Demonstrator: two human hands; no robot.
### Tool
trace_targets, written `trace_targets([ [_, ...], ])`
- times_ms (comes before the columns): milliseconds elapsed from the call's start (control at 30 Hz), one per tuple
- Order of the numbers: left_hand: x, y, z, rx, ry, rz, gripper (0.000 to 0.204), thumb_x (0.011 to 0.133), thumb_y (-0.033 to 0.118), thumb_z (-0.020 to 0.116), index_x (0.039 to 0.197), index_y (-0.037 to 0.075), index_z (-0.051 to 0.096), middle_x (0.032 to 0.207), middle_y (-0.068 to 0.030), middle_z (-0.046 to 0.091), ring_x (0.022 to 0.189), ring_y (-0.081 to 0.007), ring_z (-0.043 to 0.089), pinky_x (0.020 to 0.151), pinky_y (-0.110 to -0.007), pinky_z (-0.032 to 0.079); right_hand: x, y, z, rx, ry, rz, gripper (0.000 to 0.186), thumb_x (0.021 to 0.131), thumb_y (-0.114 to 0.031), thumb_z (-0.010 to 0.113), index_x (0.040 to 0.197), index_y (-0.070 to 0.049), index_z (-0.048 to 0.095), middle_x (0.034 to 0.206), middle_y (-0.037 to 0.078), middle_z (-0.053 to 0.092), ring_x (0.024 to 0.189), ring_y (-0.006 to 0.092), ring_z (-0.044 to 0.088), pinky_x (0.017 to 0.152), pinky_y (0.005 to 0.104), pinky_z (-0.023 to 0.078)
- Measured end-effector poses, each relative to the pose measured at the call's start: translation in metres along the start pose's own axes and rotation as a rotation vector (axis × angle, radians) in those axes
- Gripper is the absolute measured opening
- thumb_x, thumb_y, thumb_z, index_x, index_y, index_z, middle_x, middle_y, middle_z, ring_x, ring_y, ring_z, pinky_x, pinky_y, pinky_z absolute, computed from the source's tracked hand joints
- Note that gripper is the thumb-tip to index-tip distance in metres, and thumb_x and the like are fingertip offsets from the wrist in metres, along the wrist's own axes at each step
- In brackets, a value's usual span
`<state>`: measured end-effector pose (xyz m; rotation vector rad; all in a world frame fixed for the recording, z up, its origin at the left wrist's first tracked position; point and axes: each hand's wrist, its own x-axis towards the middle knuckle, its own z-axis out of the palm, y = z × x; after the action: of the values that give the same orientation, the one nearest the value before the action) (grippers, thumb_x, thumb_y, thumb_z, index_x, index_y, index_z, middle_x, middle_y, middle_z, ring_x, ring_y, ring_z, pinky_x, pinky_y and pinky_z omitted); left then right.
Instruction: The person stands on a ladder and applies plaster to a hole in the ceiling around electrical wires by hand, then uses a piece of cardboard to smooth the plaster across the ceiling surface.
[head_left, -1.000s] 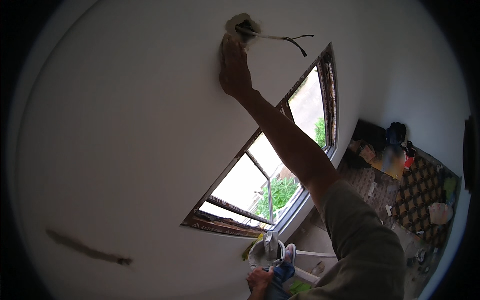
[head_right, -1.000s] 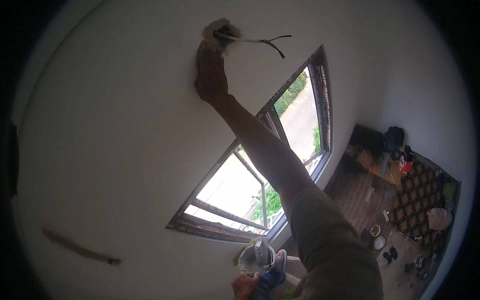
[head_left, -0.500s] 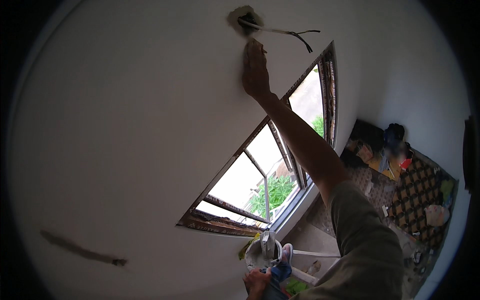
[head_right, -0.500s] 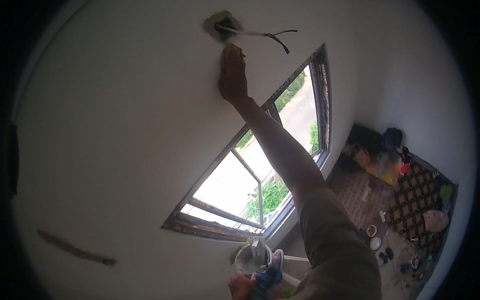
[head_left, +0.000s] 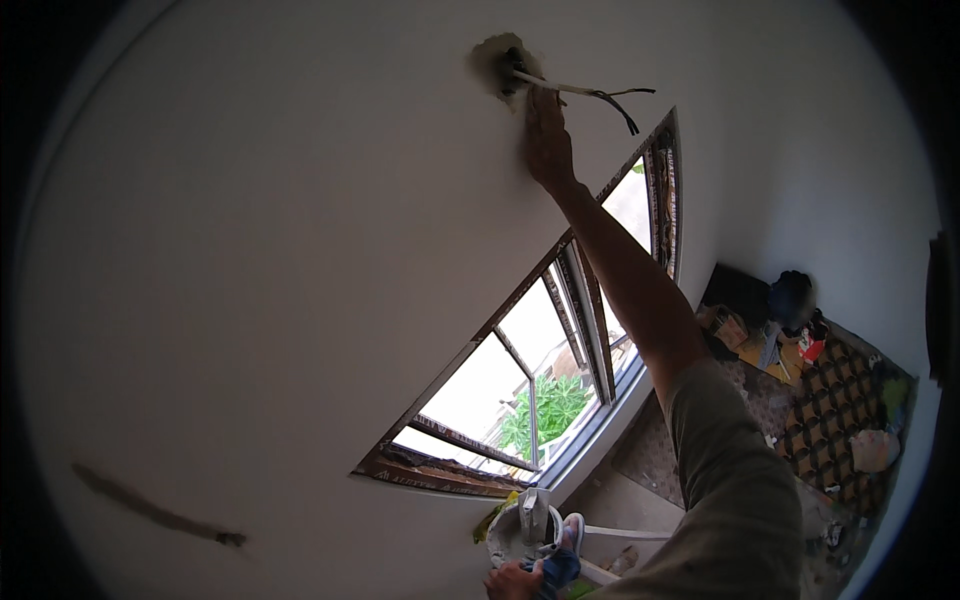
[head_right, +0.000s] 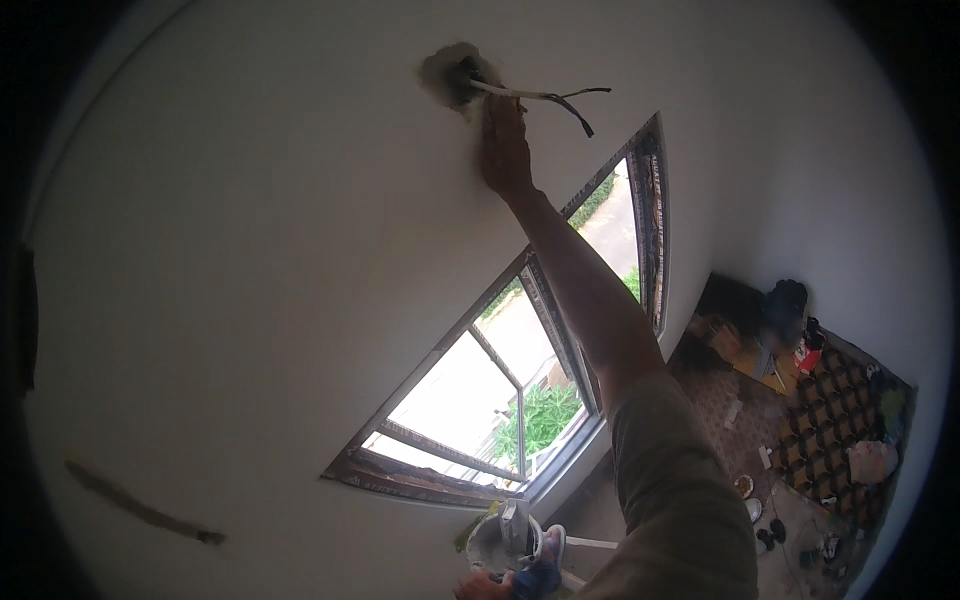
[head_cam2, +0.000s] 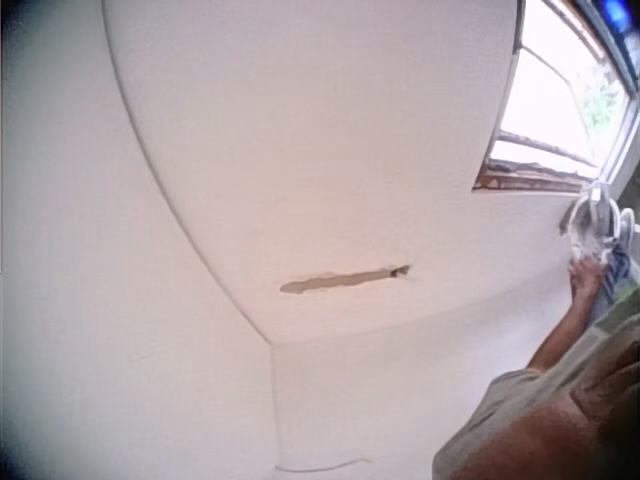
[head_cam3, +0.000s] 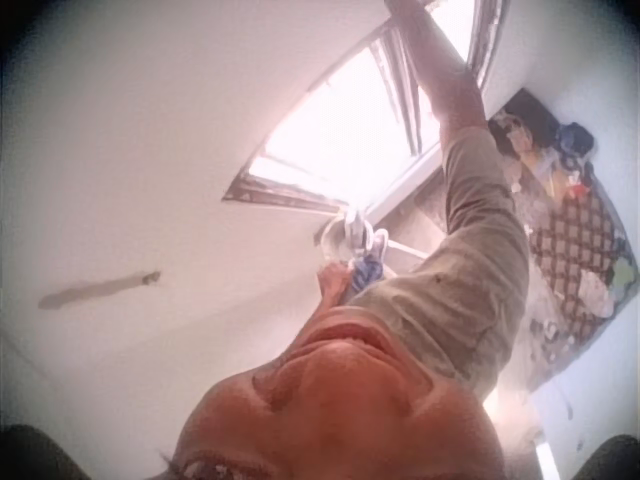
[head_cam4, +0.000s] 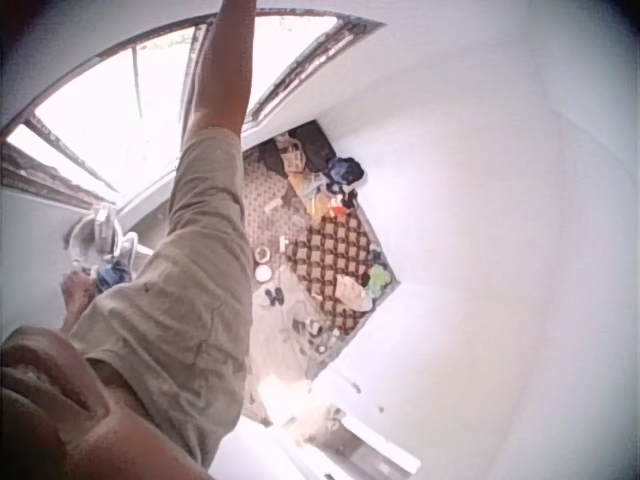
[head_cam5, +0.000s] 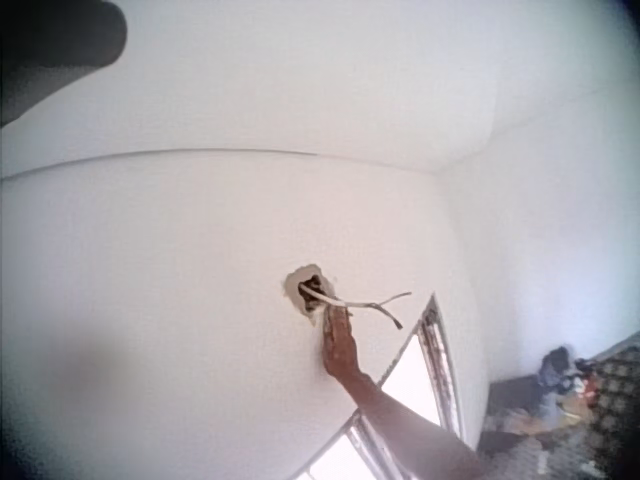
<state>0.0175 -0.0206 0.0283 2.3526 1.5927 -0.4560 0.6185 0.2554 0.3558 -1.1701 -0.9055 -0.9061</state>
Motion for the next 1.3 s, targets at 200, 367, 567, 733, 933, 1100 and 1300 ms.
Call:
trace_targets([
  [200, -0.005, 0.010, -0.033, -0.164, -0.112, -0.105, 0.056, 0.085, 0.056, 0.057, 0.096, 0.003, 0.073, 0.099, -0.0270, 0.069, 0.097, -0.0442, 0.066, 0.086, -0.054, 0.050, 0.068, 0.047, -0.006, -0.081, -0.023, -0.483, 0.050, 0.103, -0.011, 0.039, 0.151, -0.003, 0.029, 0.152, 0.023, 0.034, 0.142, 0.0364, 0.034, 0.115, 0.0394, 0.032],
  [367, -0.006, 0.009, -0.029, -0.157, -0.047, -0.133, 0.056, 0.085, 0.056, 0.057, 0.096, 0.003, 0.073, 0.099, -0.0269, 0.069, 0.098, -0.0443, 0.065, 0.086, -0.054, 0.050, 0.017, 0.055, -0.022, 0.086, -0.272, -0.334, 0.051, 0.100, -0.007, 0.037, 0.149, 0.003, 0.028, 0.153, 0.027, 0.029, 0.146, 0.0408, 0.023, 0.120, 0.0473, 0.022],
  [567, -0.006, 0.012, -0.030, -0.169, -0.030, -0.141, 0.057, 0.084, 0.056, 0.058, 0.096, 0.003, 0.072, 0.099, -0.0268, 0.069, 0.098, -0.0445, 0.065, 0.086, -0.055, 0.050, 0.046, 0.037, -0.026, -0.001, -0.188, -0.335, 0.051, 0.101, -0.007, 0.036, 0.151, 0.000, 0.028, 0.152, 0.024, 0.034, 0.143, 0.0407, 0.030, 0.117, 0.0475, 0.026],
  [733, -0.002, 0.015, -0.033, -0.181, -0.032, -0.120, 0.057, 0.084, 0.057, 0.058, 0.096, 0.003, 0.072, 0.099, -0.0268, 0.069, 0.098, -0.0446, 0.065, 0.086, -0.055, 0.050, 0.080, 0.053, -0.021, 0.039, -0.232, -0.464, 0.052, 0.099, -0.006, 0.037, 0.150, 0.000, 0.028, 0.148, 0.023, 0.040, 0.137, 0.0410, 0.037, 0.116, 0.0486, 0.029],
  [933, -0.005, 0.014, -0.037, -0.190, -0.021, -0.134, 0.057, 0.083, 0.057, 0.059, 0.096, 0.003, 0.072, 0.099, -0.0267, 0.069, 0.098, -0.0448, 0.065, 0.086, -0.056, 0.049, 0.082, 0.025, -0.023, 0.091, -0.268, -0.574, 0.055, 0.096, 0.000, 0.036, 0.151, -0.001, 0.028, 0.148, 0.021, 0.040, 0.138, 0.0386, 0.035, 0.117, 0.0478, 0.027],
  [1100, -0.004, 0.016, -0.038, -0.204, 0.000, -0.132, 0.057, 0.082, 0.057, 0.060, 0.096, 0.003, 0.072, 0.100, -0.0268, 0.068, 0.098, -0.0450, 0.064, 0.086, -0.056, 0.049, 0.049, 0.052, -0.031, -0.056, -0.297, -0.442, 0.053, 0.100, 0.001, 0.033, 0.152, 0.000, 0.026, 0.154, 0.020, 0.032, 0.144, 0.0363, 0.029, 0.120, 0.0451, 0.025],
  [1300, -0.001, 0.009, -0.026, -0.138, -0.022, -0.087, 0.058, 0.081, 0.057, 0.061, 0.095, 0.001, 0.072, 0.098, -0.0267, 0.068, 0.096, -0.0456, 0.064, 0.086, -0.055, 0.049, 0.066, 0.047, -0.031, -0.176, -0.207, -0.533, 0.055, 0.097, 0.001, 0.036, 0.151, 0.001, 0.028, 0.155, 0.022, 0.029, 0.147, 0.0362, 0.023, 0.121, 0.0432, 0.023],
])
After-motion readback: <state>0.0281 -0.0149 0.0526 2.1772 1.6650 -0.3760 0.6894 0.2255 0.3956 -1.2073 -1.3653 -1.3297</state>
